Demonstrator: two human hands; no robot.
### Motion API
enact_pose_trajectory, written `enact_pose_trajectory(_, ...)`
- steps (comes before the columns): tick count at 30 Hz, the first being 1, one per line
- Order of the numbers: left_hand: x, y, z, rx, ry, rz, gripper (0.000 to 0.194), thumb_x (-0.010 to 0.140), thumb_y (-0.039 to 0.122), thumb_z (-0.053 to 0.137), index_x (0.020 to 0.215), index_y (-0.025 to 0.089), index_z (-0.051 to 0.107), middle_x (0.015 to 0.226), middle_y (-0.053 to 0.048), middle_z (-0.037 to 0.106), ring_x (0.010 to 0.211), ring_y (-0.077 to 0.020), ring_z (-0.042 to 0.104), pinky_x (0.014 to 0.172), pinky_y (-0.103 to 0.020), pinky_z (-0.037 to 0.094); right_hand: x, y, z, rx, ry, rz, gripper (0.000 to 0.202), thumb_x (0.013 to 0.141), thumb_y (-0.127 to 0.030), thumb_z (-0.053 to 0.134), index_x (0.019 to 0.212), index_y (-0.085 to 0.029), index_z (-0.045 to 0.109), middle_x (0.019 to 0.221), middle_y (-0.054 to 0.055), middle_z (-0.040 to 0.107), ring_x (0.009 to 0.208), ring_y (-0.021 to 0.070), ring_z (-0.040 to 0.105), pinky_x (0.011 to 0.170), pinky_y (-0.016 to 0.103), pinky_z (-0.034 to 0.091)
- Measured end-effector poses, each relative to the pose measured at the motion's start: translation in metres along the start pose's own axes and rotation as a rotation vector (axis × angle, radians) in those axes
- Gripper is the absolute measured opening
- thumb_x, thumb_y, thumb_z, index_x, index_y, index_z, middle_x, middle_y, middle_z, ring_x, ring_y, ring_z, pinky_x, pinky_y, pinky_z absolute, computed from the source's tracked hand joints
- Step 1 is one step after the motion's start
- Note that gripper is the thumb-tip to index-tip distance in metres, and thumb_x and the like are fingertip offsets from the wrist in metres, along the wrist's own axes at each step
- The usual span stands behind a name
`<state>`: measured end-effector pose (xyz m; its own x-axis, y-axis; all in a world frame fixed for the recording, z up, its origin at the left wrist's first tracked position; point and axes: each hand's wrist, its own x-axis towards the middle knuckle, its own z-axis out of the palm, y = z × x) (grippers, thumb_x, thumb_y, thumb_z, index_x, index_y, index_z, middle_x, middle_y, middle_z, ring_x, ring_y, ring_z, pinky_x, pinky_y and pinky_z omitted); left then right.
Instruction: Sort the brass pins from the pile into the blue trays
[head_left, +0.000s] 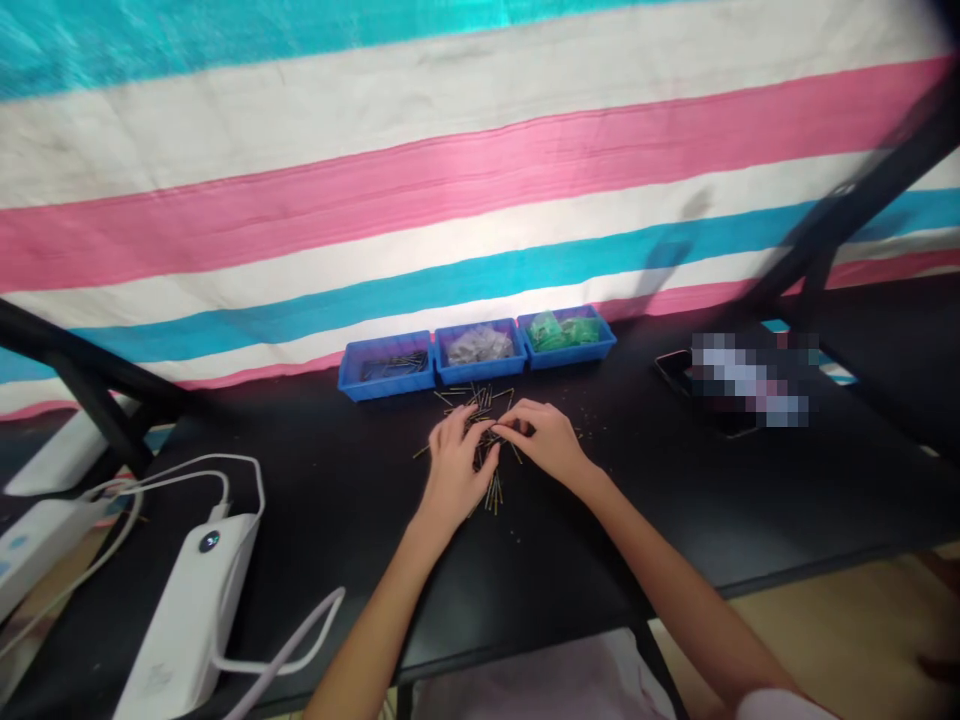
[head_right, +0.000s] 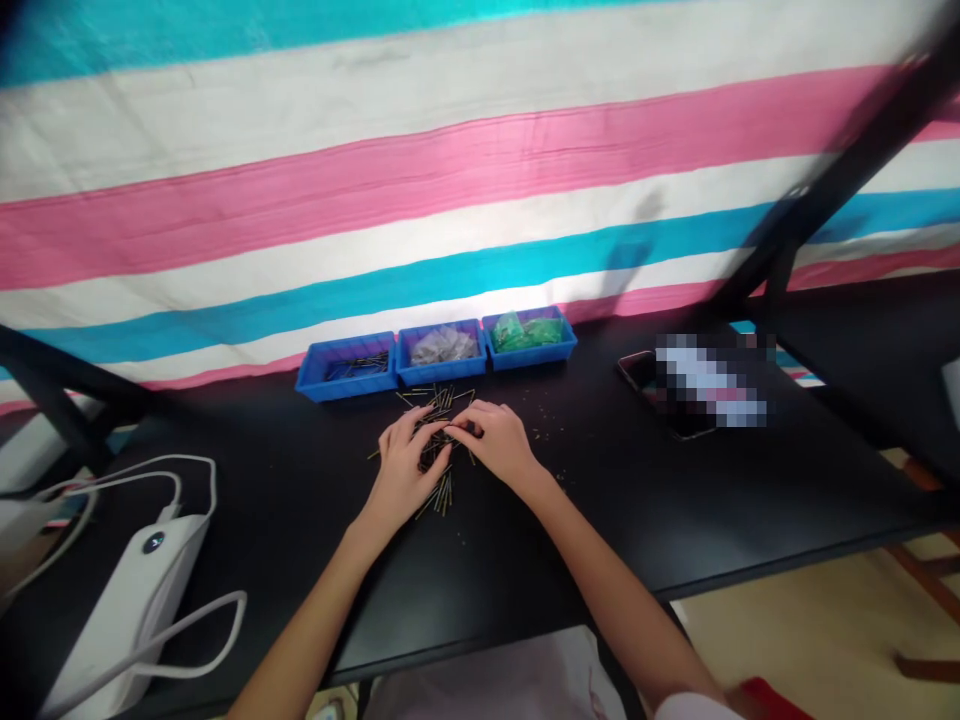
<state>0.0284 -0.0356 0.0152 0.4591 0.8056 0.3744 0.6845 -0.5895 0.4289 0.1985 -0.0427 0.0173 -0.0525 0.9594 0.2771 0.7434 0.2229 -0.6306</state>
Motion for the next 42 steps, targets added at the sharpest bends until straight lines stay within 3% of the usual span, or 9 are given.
enact_pose_trajectory(6, -0.001, -0.006, 0.006, -0.046, -0.01, -0.013, 0.02, 0.085, 0.028, 0.049, 0.102, 0.024, 0.059, 0.122, -0.008, 0.054, 0.118, -0.0233, 0.046, 0.097, -0.043, 0.033, 0.0, 0.0, -0.001, 0.02, 0.014, 0.016, 0.029, 0.083, -0.047, 0.055, 0.075, -0.022, 0.068, 0.071, -0.001, 0.062, 0.061, 0.0102, 0.05, 0.067, 0.026, 0.035)
enact_pose_trajectory(13, 0.001, -0.003, 0.007, -0.179, 0.03, -0.032, 0.015, 0.084, 0.031, 0.053, 0.091, 0.025, 0.064, 0.114, -0.004, 0.059, 0.11, -0.0209, 0.052, 0.094, -0.04, 0.036, 0.001, 0.001, 0.001, 0.248, 0.079, 0.064, 0.024, 0.081, -0.041, 0.058, 0.072, -0.02, 0.066, 0.068, 0.0, 0.06, 0.059, 0.0108, 0.049, 0.058, 0.024, 0.037)
enact_pose_trajectory(20, 0.007, -0.002, 0.002, -0.397, 0.129, -0.156, 0.014, 0.079, 0.033, 0.06, 0.083, 0.023, 0.068, 0.1, -0.005, 0.063, 0.097, -0.021, 0.058, 0.089, -0.042, 0.043, 0.002, -0.001, -0.002, 0.327, 0.11, 0.064, 0.022, 0.079, -0.038, 0.061, 0.07, -0.019, 0.066, 0.07, 0.001, 0.063, 0.062, 0.0122, 0.053, 0.058, 0.025, 0.039)
enact_pose_trajectory(26, 0.01, -0.001, -0.003, -0.607, 0.218, -0.244, 0.016, 0.078, 0.034, 0.061, 0.078, 0.02, 0.068, 0.095, -0.005, 0.063, 0.094, -0.0182, 0.059, 0.089, -0.036, 0.045, 0.0, -0.002, 0.001, 0.362, -0.065, 0.031, 0.019, 0.081, -0.036, 0.058, 0.076, -0.019, 0.067, 0.073, 0.0, 0.063, 0.065, 0.0112, 0.053, 0.059, 0.023, 0.04)
enact_pose_trajectory(31, 0.008, 0.0, 0.002, -0.631, 0.204, -0.238, 0.015, 0.077, 0.034, 0.062, 0.077, 0.02, 0.067, 0.094, -0.005, 0.063, 0.092, -0.0182, 0.059, 0.087, -0.036, 0.046, -0.002, -0.004, 0.007, 0.357, -0.173, -0.053, 0.018, 0.08, -0.033, 0.059, 0.073, -0.018, 0.064, 0.067, -0.002, 0.056, 0.061, 0.0096, 0.05, 0.058, 0.022, 0.039)
enact_pose_trajectory(42, 0.01, 0.0, -0.007, -0.592, 0.242, -0.238, 0.016, 0.077, 0.033, 0.061, 0.078, 0.019, 0.068, 0.089, -0.005, 0.063, 0.089, -0.0169, 0.06, 0.083, -0.033, 0.048, 0.003, -0.004, -0.005, 0.437, 0.007, -0.003, 0.02, 0.079, -0.036, 0.06, 0.08, -0.018, 0.068, 0.073, 0.001, 0.063, 0.064, 0.0114, 0.054, 0.061, 0.025, 0.043)
